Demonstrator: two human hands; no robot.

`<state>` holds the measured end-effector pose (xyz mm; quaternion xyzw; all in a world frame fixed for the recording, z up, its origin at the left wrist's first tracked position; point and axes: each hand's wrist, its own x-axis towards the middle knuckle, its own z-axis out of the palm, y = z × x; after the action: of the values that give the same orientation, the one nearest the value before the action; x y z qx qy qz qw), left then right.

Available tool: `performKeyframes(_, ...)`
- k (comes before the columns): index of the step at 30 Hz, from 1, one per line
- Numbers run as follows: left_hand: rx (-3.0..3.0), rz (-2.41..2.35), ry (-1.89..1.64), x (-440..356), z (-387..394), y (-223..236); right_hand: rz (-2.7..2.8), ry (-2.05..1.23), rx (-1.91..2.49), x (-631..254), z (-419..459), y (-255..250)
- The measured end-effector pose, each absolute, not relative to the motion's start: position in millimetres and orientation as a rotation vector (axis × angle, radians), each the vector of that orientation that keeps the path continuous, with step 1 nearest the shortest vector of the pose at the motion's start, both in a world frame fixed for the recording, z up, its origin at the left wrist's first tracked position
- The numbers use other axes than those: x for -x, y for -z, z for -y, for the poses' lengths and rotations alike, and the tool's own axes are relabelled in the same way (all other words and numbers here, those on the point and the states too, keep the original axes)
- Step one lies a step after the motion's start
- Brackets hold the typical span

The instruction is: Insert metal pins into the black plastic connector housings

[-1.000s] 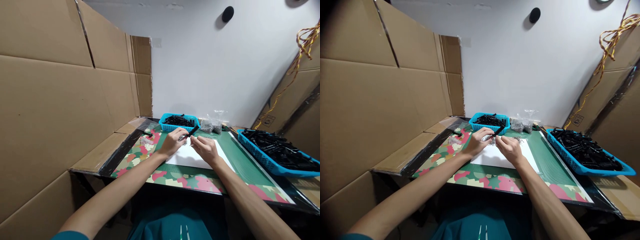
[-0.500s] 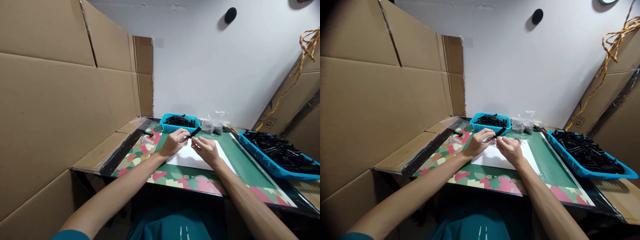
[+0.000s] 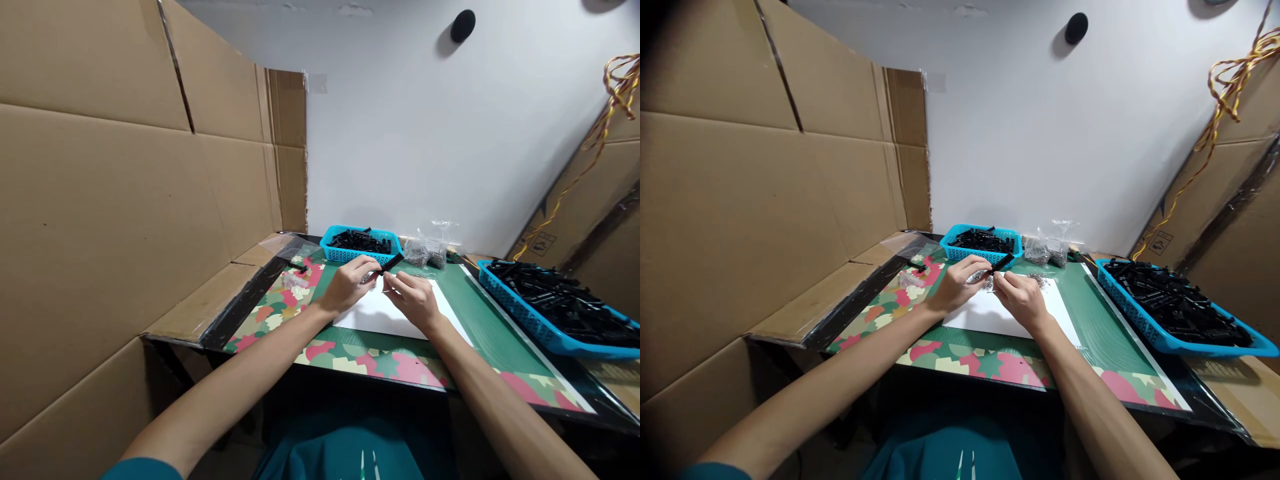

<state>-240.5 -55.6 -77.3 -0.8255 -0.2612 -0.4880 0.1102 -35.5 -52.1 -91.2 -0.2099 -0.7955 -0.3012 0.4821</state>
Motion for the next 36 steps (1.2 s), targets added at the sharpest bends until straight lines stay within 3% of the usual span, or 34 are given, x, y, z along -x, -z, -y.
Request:
performKeyframes(18, 2.502, 0.794, 1.394, 240.3, 56.1, 78.7, 1.976, 0.594, 0.513, 32.6, 48.7, 97.1)
performKeyframes(36, 2.478, 0.742, 1.386, 241.5, 55.1, 80.5, 2.006, 0.691, 0.561, 34.9, 52.3, 93.8)
